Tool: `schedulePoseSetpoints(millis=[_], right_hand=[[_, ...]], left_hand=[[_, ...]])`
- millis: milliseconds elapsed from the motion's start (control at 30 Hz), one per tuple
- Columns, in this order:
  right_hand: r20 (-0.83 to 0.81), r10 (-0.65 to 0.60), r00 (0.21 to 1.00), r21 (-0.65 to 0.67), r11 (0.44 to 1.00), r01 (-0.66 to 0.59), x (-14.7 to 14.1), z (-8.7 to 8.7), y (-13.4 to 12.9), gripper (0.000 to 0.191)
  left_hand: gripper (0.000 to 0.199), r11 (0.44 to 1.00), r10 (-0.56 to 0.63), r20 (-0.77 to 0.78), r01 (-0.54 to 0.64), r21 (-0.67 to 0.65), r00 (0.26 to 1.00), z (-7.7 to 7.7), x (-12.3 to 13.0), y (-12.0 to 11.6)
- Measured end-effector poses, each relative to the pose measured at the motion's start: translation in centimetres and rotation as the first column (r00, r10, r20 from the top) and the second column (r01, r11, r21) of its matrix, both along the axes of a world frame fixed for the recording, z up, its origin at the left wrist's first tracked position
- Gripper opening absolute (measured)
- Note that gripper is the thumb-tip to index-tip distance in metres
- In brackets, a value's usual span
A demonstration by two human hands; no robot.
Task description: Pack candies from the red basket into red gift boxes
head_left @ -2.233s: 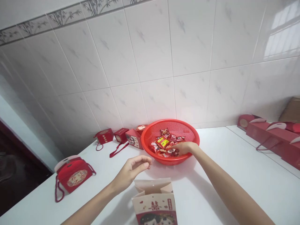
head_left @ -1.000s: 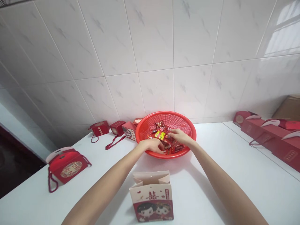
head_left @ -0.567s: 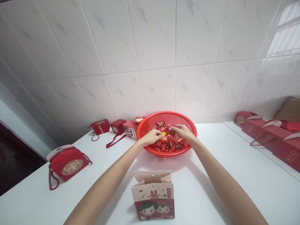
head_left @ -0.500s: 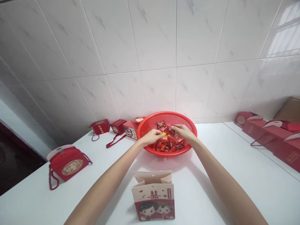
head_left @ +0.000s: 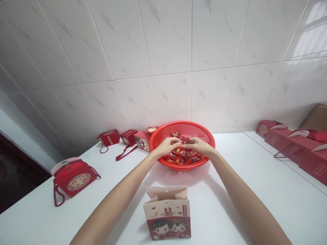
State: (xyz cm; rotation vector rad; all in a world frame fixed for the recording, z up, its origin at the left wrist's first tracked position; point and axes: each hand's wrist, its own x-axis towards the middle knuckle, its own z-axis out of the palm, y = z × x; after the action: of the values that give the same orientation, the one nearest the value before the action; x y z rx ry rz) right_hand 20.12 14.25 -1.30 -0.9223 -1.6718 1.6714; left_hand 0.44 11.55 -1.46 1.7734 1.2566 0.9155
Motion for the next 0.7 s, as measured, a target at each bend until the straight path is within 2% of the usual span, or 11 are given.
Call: schedulePoseSetpoints(millis=[100,233,333,433,567,700], right_hand=[[-0.007,-0.029,1.0,0.006,1.0,0.029,-0.1,-0.2,0.1,0.011],[-0.066,-0.189,0.98,0.046,0.98,0.192,-0.1,-0.6,0.7,0.015],[-0.129,-0.293,0.947,0.056,0.952,0.302,-0.1,-0.9,1.0,0.02],[-0.166,-0.335,0.928,0.04,0.938,0.345,-0.1,-0.9,1.1,0.021],[-0.197,-0.355,0.914,0.011,0.931,0.364,-0.2,-0.8,0.9,0.022],[-0.231,-0.355,0.906,-0.019,0.933,0.36,-0.3,-0.6,0.8,0.021]], left_hand=[[0.029,1.0,0.005,-0.02,-0.005,0.028,1.0,-0.3,-0.1,0.4],[0.023,1.0,0.015,-0.156,-0.016,-0.006,0.988,-0.7,-0.6,0.8],[0.018,0.987,-0.122,-0.333,0.08,-0.137,0.935,-0.6,-0.4,0.6],[0.031,0.968,-0.215,-0.482,0.118,-0.224,0.85,-0.5,0.2,0.3],[0.041,0.977,-0.165,-0.608,0.046,-0.207,0.776,-0.8,1.0,0.5],[0.036,0.982,-0.109,-0.608,-0.009,-0.187,0.787,-1.2,1.0,0.9]])
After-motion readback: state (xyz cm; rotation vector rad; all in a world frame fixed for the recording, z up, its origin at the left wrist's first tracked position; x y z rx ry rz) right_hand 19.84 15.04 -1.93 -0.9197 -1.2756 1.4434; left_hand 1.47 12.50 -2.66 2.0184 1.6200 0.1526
